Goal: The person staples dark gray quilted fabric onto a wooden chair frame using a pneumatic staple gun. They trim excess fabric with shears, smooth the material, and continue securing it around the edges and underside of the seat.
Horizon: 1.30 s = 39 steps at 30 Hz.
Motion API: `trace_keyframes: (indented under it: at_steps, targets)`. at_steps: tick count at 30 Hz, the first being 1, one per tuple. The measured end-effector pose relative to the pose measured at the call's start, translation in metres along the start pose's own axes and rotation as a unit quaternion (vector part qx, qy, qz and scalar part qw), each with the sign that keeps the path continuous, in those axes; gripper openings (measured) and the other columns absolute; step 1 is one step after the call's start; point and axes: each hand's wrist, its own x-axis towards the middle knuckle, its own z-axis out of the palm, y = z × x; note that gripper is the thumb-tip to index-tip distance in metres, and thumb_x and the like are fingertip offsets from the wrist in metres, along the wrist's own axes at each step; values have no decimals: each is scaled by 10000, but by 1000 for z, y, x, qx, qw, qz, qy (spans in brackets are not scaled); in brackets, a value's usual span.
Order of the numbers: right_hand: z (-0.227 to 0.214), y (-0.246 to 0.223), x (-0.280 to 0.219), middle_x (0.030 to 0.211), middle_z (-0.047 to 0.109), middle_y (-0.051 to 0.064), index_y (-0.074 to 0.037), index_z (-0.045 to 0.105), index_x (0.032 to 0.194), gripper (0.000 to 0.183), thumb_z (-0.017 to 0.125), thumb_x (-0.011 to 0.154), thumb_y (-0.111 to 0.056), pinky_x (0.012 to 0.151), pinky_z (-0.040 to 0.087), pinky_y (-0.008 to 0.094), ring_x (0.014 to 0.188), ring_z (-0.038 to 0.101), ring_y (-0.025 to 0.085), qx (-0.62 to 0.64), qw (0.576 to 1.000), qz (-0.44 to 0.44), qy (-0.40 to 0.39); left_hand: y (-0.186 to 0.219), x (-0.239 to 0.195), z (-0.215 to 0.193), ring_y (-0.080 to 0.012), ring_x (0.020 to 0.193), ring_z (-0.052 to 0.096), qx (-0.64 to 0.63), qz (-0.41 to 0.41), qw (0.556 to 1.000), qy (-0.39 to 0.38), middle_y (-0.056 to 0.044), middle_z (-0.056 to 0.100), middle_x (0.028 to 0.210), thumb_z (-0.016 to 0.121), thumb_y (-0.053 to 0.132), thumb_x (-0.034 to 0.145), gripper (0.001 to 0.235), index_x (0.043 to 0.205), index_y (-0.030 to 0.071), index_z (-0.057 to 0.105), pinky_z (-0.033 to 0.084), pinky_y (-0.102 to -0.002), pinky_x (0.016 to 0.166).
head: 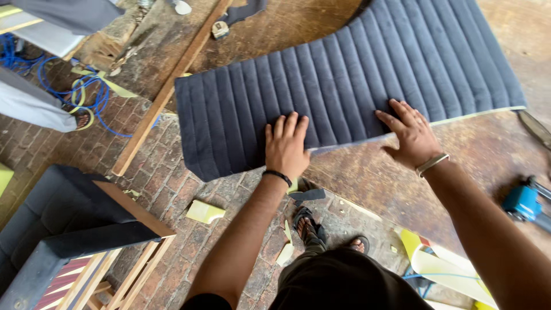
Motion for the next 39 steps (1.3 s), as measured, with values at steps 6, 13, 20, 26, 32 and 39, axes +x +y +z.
trace_keyframes:
  at_steps: [6, 13, 20, 26, 32, 39]
  targets:
    - [10, 35, -15, 1210, 710, 16, -195, 762, 1199, 302, 755, 898, -171, 941, 568, 411, 1083, 660, 256, 39, 991, -26, 126, 61, 30, 19, -291, 1122, 593, 5, 105, 994, -27, -91, 624, 1157, 755, 177, 852, 336, 1164, 99, 660, 494, -441, 970]
    - [18, 48, 30, 1112, 724, 51, -176, 710, 1132, 163, 627, 1000, -224, 917, 552, 415, 1060, 686, 261, 20, 998, 35, 51, 113, 82, 73, -315, 1020, 711, 51, 29, 998, -20, -149, 712, 1067, 614, 163, 979, 129, 1021, 64, 687, 593, -438, 863]
    - [0, 44, 65, 1092, 666, 136, -72, 599, 1121, 625, 813, 760, -535, 851, 542, 431, 1021, 665, 317, -47, 992, -70, -96, 97, 121, 38, -348, 1037, 704, -42, -37, 972, -227, -205, 724, 1111, 665, 348, 934, 334, 1090, 53, 671, 561, -455, 905]
    - [-20, 21, 64, 1033, 735, 50, -194, 678, 1131, 416, 756, 846, -488, 807, 590, 408, 949, 723, 265, -68, 975, 13, -211, 111, 108, 24, -315, 1033, 711, 33, 4, 969, -245, -153, 741, 1089, 795, 380, 806, 410, 1085, 95, 700, 571, -439, 900]
    - [7, 30, 46, 926, 720, 17, -188, 705, 1004, 162, 699, 890, -302, 686, 593, 386, 842, 724, 229, -67, 995, -7, -68, 108, 100, 44, -317, 986, 732, 34, 20, 981, -188, -142, 761, 1018, 781, 298, 832, 250, 1007, 120, 758, 585, -439, 879]
    - [50, 41, 17, 764, 652, 16, -132, 628, 745, 135, 754, 784, -160, 621, 559, 363, 725, 683, 212, -11, 975, -42, 217, 88, 124, 59, -293, 1268, 600, -121, 66, 989, -57, -105, 676, 1345, 605, 516, 949, 457, 1296, 220, 643, 469, -462, 1075]
